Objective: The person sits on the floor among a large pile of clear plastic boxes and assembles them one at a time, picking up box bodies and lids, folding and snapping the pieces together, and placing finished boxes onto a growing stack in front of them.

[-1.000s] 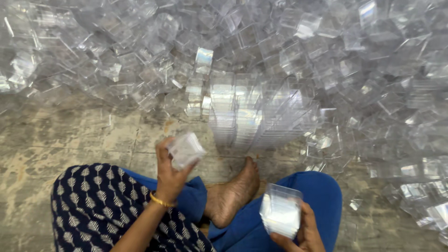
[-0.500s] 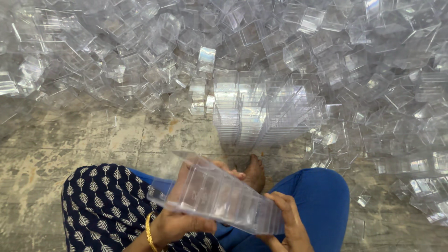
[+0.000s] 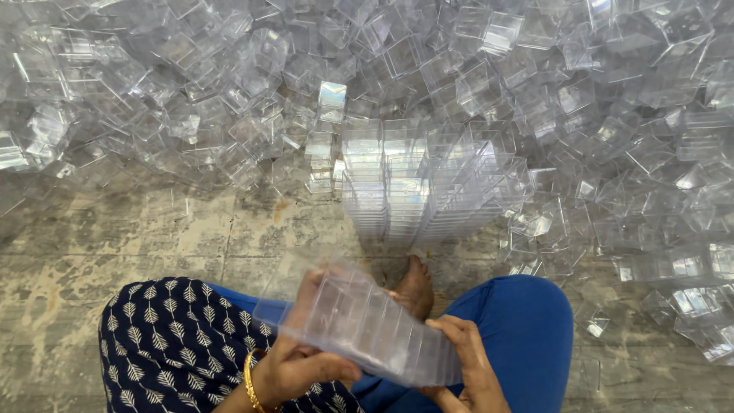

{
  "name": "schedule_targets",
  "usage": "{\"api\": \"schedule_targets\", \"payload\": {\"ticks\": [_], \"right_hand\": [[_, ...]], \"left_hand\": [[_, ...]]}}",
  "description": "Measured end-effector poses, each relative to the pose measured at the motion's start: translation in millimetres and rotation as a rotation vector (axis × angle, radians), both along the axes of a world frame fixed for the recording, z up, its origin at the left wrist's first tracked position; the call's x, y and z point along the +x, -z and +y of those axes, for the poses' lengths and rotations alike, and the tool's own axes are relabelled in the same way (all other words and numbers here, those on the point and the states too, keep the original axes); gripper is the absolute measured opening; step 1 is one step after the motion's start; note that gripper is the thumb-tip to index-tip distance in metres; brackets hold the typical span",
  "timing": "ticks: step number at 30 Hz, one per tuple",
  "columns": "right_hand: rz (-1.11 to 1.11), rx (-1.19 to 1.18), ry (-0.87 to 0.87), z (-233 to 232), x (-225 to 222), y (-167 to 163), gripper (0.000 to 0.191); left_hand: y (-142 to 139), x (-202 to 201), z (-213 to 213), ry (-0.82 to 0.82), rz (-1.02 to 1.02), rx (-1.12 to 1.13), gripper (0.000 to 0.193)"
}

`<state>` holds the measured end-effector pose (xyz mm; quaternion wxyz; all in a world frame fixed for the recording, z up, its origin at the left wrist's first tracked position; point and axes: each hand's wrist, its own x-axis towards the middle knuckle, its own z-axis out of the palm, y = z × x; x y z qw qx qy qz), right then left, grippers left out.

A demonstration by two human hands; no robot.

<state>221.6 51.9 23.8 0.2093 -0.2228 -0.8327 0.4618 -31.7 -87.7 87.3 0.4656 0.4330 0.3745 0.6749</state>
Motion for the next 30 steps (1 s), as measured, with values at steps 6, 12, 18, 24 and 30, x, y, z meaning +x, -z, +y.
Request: {"api": "schedule_targets", "payload": {"ticks": [6,12,18,24,30], "right_hand": [[0.049,0.007,-0.022,1,0,16,0.087],[0.164,0.043,-0.002,-2,-16,27,0.09],[0.169,0.073,-0.038,-17,-37,32,0.096],[0.096,-0.049,0.048,-7,-24,58,0.096],[0.019,-0.131,0.129,7,13,109,0.086]], "left_hand": [[-9,-4,4,0.11,0.005,-0.167,0.098],[-11,8,25,0.102,-0.025,-0.07,0.075],[67,-8,12,0.068,0.176,-0.287,0.047],[174,-102,7,-0.497,0.512,-0.837,0.027],[229,-158,83,-0.556,0.648,-0.615,0.044]]}}
